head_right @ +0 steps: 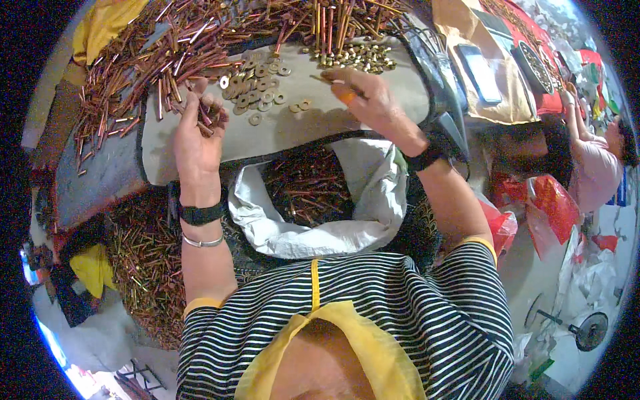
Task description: Assembling small metal components by sliding washers onto thin metal tubes.
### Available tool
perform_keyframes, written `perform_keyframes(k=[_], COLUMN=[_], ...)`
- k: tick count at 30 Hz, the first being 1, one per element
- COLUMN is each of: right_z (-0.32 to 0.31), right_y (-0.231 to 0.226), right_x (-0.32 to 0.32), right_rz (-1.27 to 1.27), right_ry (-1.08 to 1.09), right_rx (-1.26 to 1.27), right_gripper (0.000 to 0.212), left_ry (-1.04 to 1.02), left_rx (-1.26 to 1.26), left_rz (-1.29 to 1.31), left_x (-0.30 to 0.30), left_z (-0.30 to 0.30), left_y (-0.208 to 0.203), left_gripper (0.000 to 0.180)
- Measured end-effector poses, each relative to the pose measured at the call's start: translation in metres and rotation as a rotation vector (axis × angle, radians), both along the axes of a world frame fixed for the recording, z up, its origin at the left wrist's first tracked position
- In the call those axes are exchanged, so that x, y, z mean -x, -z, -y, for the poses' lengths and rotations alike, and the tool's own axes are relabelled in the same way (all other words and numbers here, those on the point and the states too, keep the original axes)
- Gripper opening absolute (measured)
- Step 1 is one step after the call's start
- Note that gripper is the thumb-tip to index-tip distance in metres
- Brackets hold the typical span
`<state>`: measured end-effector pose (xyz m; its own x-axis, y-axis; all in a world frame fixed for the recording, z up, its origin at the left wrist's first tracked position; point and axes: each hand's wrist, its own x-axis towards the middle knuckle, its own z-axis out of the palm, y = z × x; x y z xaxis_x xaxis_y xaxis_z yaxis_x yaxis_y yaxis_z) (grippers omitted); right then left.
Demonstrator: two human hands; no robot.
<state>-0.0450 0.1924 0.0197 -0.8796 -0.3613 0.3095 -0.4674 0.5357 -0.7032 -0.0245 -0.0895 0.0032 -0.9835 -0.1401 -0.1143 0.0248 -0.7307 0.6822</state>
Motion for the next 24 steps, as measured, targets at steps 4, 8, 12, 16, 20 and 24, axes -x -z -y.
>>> perform_keyframes(k=[4, 8, 12, 16, 20, 24], right_z=[-0.002, 0.013, 0.026, 0.037, 0.039, 0.018], right_y=[0.001, -0.003, -0.024, -0.035, -0.049, -0.025], right_x=[-0.008, -0.015, -0.018, 0.0, 0.027, 0.024], right_rz=[-0.025, -0.2, -0.328, -0.502, -0.103, -0.038], right_ry=[0.015, -0.065, -0.1, -0.227, -0.353, -0.351], right_rx=[-0.089, -0.335, -0.631, -0.812, -0.818, -0.568], right_gripper=[0.02, 0.015, 0.008, 0.008, 0.034, 0.041], left_ry=[-0.013, 0.002, -0.045, -0.011, 0.072, 0.087], left_rx=[0.048, 0.049, 0.219, 0.235, 0.061, 0.002], left_rz=[0.037, 0.037, -0.006, -0.044, -0.042, -0.006], left_x=[-0.001, -0.002, -0.004, -0.004, -0.004, -0.001], left_z=[-0.016, -0.033, -0.03, -0.035, -0.03, -0.034], left_y=[0.0, -0.01, -0.005, -0.006, -0.001, 0.002], left_gripper=[0.024, 0.024, 0.025, 0.026, 0.023, 0.022])
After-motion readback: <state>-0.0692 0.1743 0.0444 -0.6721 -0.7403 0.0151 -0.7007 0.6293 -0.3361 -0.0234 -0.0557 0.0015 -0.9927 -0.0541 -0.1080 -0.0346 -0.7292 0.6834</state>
